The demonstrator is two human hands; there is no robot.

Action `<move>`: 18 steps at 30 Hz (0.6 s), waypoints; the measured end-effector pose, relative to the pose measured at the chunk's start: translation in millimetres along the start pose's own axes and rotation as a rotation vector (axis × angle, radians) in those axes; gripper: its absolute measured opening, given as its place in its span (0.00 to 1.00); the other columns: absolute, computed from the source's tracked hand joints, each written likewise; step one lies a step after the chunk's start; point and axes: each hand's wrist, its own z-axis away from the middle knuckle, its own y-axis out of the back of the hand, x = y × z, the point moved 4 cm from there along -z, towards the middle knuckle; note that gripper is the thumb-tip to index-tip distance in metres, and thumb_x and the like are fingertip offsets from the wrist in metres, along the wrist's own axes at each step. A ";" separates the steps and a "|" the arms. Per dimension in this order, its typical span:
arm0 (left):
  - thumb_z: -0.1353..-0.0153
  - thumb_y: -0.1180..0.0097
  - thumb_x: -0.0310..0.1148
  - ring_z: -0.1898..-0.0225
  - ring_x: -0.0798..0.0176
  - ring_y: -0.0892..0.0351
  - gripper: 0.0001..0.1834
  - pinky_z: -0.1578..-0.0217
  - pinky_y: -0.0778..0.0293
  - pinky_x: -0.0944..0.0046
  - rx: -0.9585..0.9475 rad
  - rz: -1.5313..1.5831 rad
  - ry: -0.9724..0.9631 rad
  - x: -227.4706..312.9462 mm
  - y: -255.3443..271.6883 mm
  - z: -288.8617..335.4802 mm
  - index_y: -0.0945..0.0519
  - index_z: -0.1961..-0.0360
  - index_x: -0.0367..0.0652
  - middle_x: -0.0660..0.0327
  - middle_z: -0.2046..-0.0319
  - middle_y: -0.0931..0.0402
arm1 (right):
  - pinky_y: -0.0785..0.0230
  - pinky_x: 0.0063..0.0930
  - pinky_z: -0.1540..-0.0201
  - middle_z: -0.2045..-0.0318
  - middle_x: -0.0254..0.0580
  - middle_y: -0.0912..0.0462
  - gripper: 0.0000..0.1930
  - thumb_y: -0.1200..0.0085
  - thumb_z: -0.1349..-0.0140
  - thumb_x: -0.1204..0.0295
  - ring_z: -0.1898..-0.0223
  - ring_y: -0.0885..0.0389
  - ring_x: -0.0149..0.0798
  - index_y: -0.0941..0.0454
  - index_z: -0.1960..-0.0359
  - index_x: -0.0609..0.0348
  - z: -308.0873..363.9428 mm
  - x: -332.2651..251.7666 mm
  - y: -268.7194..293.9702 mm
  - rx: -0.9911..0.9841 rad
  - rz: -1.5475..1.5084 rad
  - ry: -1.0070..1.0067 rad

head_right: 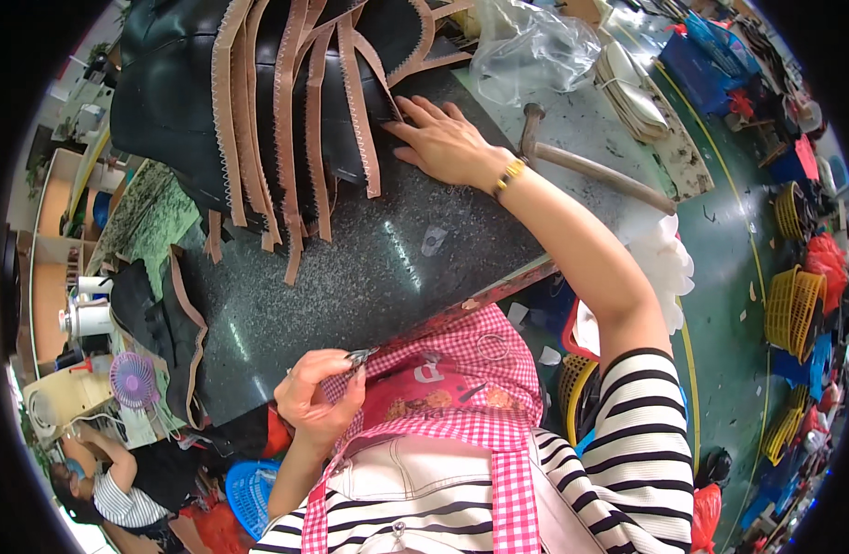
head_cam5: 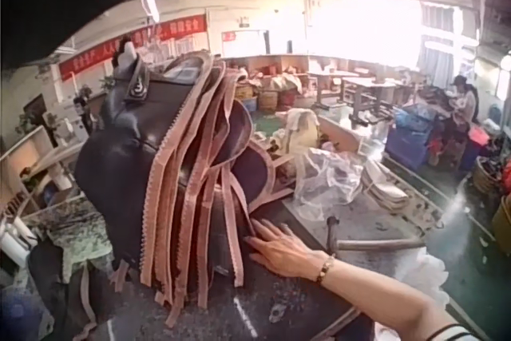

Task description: The person assembles black leather-like bags by hand, attaching zipper pulls and applying adhesive to seams. They handle multiple bag units, stacking them on the table and occasionally using a brush to spread glue on the edges.

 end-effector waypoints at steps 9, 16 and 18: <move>0.61 0.34 0.15 0.68 0.55 0.18 0.16 0.68 0.19 0.60 0.014 -0.355 -0.255 1.0 23.3 2.5 0.18 0.66 0.37 0.54 0.67 0.22 | 0.30 0.41 0.51 0.59 0.53 0.23 0.14 0.43 0.40 0.67 0.55 0.24 0.52 0.29 0.62 0.66 -11.6 -31.4 9.6 -0.217 0.098 -0.083; 0.54 0.31 0.19 0.68 0.54 0.17 0.14 0.68 0.19 0.61 0.050 -0.394 -0.206 -4.5 26.2 1.8 0.20 0.65 0.38 0.55 0.69 0.19 | 0.36 0.18 0.78 0.77 0.38 0.22 0.04 0.61 0.29 0.74 0.81 0.27 0.25 0.39 0.57 0.59 59.4 -111.1 90.8 -0.409 -1.194 -0.681; 0.52 0.33 0.20 0.67 0.53 0.16 0.12 0.67 0.19 0.61 0.023 -0.349 -0.183 -5.7 26.5 -2.2 0.21 0.65 0.38 0.54 0.68 0.19 | 0.35 0.21 0.77 0.77 0.40 0.21 0.07 0.58 0.29 0.74 0.80 0.25 0.28 0.39 0.54 0.61 72.4 -138.3 97.0 -0.491 -1.424 -0.502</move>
